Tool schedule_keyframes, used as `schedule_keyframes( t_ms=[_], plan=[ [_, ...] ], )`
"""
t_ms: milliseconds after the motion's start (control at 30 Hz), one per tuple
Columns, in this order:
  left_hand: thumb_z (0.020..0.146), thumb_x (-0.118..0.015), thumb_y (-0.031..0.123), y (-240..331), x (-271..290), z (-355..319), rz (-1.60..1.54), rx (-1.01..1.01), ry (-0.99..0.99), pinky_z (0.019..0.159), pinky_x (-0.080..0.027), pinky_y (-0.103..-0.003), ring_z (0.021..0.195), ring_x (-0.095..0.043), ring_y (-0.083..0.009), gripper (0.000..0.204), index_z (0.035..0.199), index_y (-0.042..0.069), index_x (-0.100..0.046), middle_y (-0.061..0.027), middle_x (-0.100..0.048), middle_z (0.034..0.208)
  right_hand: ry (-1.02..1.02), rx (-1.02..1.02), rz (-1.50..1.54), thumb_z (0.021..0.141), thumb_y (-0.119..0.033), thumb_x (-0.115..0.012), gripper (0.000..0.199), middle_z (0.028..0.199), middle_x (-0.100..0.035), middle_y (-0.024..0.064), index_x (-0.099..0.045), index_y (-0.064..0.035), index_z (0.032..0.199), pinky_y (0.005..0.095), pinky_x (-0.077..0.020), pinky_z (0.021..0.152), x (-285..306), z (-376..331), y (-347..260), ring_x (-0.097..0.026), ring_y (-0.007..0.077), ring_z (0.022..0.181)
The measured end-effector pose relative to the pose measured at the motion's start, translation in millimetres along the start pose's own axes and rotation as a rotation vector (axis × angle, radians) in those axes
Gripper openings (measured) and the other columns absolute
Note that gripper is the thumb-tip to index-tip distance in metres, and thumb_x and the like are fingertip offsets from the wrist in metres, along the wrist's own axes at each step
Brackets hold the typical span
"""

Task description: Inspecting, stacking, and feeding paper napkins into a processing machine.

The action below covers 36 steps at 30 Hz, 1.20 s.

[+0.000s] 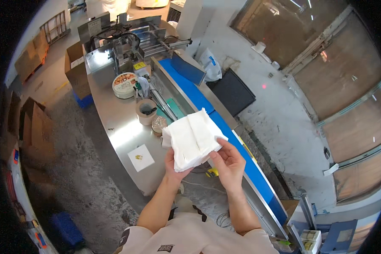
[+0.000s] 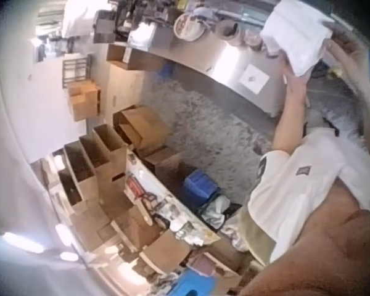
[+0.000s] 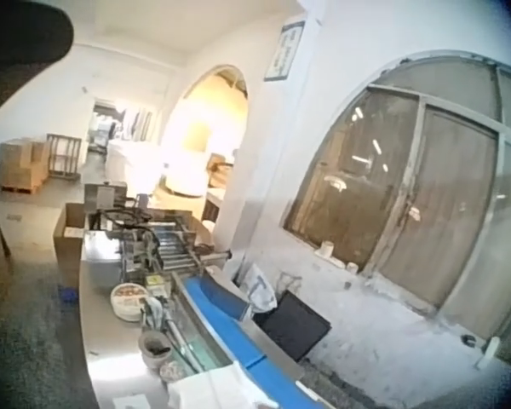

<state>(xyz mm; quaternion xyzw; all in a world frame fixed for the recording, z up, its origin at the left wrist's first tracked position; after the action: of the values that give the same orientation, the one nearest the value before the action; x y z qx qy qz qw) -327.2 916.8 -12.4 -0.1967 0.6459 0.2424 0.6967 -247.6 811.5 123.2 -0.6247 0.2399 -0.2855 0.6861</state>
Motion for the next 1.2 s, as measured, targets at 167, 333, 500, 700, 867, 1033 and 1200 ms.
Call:
schedule_keyframes(
  t_ms=[167, 333, 500, 700, 867, 1033, 1200],
  plan=[
    [0.08, -0.06, 0.058, 9, 17, -8, 0.066, 0.019, 0.04, 0.113, -0.028, -0.057, 0.139, -0.035, -0.0377, 0.091, 0.152, 0.014, -0.027, -0.0124, -0.033, 0.154, -0.089, 0.053, -0.057, 0.091, -0.001, -0.063, 0.029, 0.106, -0.065, 0.0077, -0.061, 0.0054, 0.119, 0.026, -0.0513, 0.085, -4, -1, -3, -0.062, 0.0123, 0.097],
    [0.079, -0.062, 0.059, 18, 22, -18, 0.08, -0.001, -0.005, 0.113, -0.028, -0.057, 0.139, -0.035, -0.0379, 0.092, 0.152, 0.014, -0.027, -0.0124, -0.033, 0.154, -0.137, 0.008, -0.119, 0.093, -0.001, -0.058, 0.022, 0.105, -0.066, 0.0068, -0.064, 0.0047, 0.114, 0.027, -0.0498, 0.087, -10, -4, -9, -0.063, 0.0122, 0.094],
    [0.084, -0.058, 0.058, 21, 13, -21, -0.059, -0.07, -0.163, 0.113, -0.028, -0.057, 0.139, -0.036, -0.0364, 0.085, 0.151, 0.013, -0.03, -0.0131, -0.036, 0.152, -0.173, 0.247, -0.318, 0.093, -0.001, -0.054, 0.016, 0.128, -0.056, 0.0166, -0.064, 0.0053, 0.104, 0.0331, -0.0452, 0.095, -35, -14, -28, -0.057, 0.0199, 0.114],
    [0.089, -0.051, 0.056, 31, 21, -27, -0.356, -0.035, -0.11, 0.112, -0.029, -0.058, 0.138, -0.038, -0.0348, 0.075, 0.149, 0.014, -0.033, -0.0125, -0.039, 0.15, -0.131, 0.541, -0.458, 0.095, -0.002, -0.046, 0.016, 0.135, -0.05, 0.0212, -0.059, 0.0042, 0.104, 0.0374, -0.0422, 0.1, -50, -16, -28, -0.054, 0.0289, 0.121],
    [0.089, -0.057, 0.036, 44, 33, -47, -0.227, -0.133, -0.106, 0.113, -0.03, -0.057, 0.134, -0.043, -0.0354, 0.066, 0.146, 0.009, -0.037, -0.0133, -0.044, 0.147, 0.042, 0.416, -0.228, 0.099, -0.009, -0.044, 0.013, 0.106, -0.059, 0.0085, -0.052, -0.0018, 0.105, 0.0248, -0.0435, 0.08, -52, -15, -20, -0.053, 0.0091, 0.09],
    [0.093, -0.054, 0.031, 66, 79, -60, -0.14, -0.155, 0.149, 0.108, -0.039, -0.053, 0.125, -0.053, -0.0336, 0.054, 0.14, 0.007, -0.044, -0.0128, -0.053, 0.138, 0.179, 0.035, 0.239, 0.098, -0.015, -0.046, 0.011, 0.083, -0.056, 0.0007, -0.051, -0.0054, 0.1, 0.0213, -0.0403, 0.061, -40, 11, 8, -0.05, 0.0056, 0.068],
    [0.09, -0.063, 0.024, 121, 125, -107, 0.135, -0.21, 0.504, 0.095, -0.051, -0.044, 0.111, -0.062, -0.0277, 0.05, 0.133, 0.003, -0.049, -0.0115, -0.062, 0.121, 0.192, -0.12, 0.335, 0.098, -0.021, -0.047, 0.017, 0.096, -0.062, 0.0067, -0.05, -0.0069, 0.107, 0.0336, -0.0522, 0.076, -5, 22, 54, -0.063, 0.016, 0.087]
  ],
)
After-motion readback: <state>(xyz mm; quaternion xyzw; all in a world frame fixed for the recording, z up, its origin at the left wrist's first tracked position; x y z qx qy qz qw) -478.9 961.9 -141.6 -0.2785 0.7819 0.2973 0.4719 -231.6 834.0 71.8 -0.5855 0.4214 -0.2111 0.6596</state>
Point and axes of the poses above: each hand's wrist, its own z-axis towards the middle knuckle, its own x-axis out of the back of the hand, y = z × x, the point moved 1 cm from there along z, towards the middle knuckle
